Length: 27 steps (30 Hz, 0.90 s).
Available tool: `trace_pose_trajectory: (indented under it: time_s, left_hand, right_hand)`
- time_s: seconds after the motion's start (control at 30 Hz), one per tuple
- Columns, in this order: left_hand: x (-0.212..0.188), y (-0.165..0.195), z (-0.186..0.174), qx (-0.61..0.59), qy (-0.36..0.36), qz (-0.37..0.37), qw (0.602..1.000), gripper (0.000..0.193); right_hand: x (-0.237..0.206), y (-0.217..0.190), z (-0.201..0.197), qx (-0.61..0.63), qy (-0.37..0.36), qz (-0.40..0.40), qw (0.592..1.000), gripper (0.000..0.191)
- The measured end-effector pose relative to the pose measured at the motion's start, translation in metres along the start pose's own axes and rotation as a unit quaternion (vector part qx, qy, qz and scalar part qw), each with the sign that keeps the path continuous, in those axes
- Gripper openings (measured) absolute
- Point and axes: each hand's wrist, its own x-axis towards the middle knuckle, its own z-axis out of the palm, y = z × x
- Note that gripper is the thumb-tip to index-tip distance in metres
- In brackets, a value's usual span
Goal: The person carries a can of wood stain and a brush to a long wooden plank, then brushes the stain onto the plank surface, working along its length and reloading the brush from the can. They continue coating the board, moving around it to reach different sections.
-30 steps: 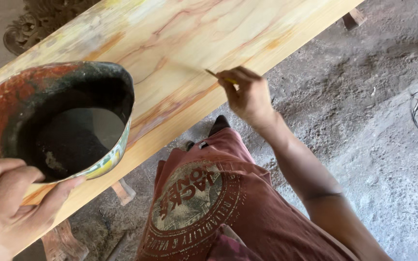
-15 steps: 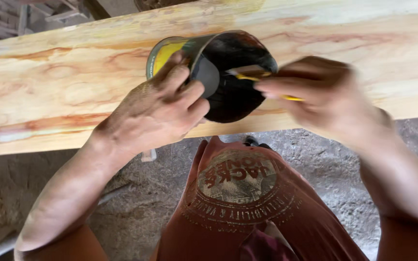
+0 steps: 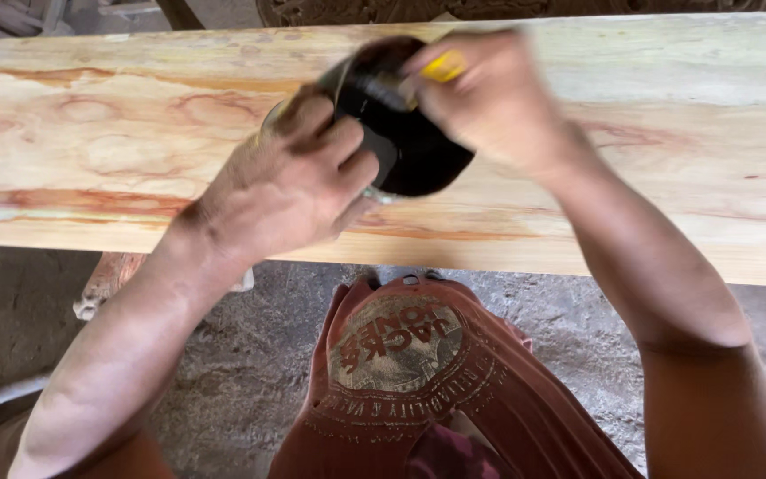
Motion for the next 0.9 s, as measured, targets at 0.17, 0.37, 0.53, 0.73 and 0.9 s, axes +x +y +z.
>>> trace_pose_trajectory:
  time_s: [0.17,0.37,0.53,0.73,0.9]
  left_hand:
    - [0.012,-0.015,0.013,-0.063,0.031,-0.042,0.997,0.042]
    - [0.013,-0.028,0.011,-0.122,0.038,-0.067,0.990,0.044]
    - [0.000,-0.034,0.004,-0.168,0.036,-0.096,0.980,0.046]
    - [-0.011,-0.039,-0.006,-0.173,0.051,-0.105,0.978,0.043]
    - [-0.034,-0.048,-0.014,-0.148,0.017,-0.133,0.980,0.040]
  right_hand:
    - [-0.037,0.025,-0.068,0.203,0.229,0.107,0.946,0.007]
    - [-0.132,0.107,-0.154,0.103,0.426,0.227,0.870,0.023]
    - [-0.171,0.182,-0.162,-0.260,0.375,0.229,0.860,0.025]
    - [-0.114,0.200,0.020,-0.426,0.216,0.058,0.877,0.016]
    - [-0.131,0.217,0.003,-0.276,0.201,0.028,0.940,0.006]
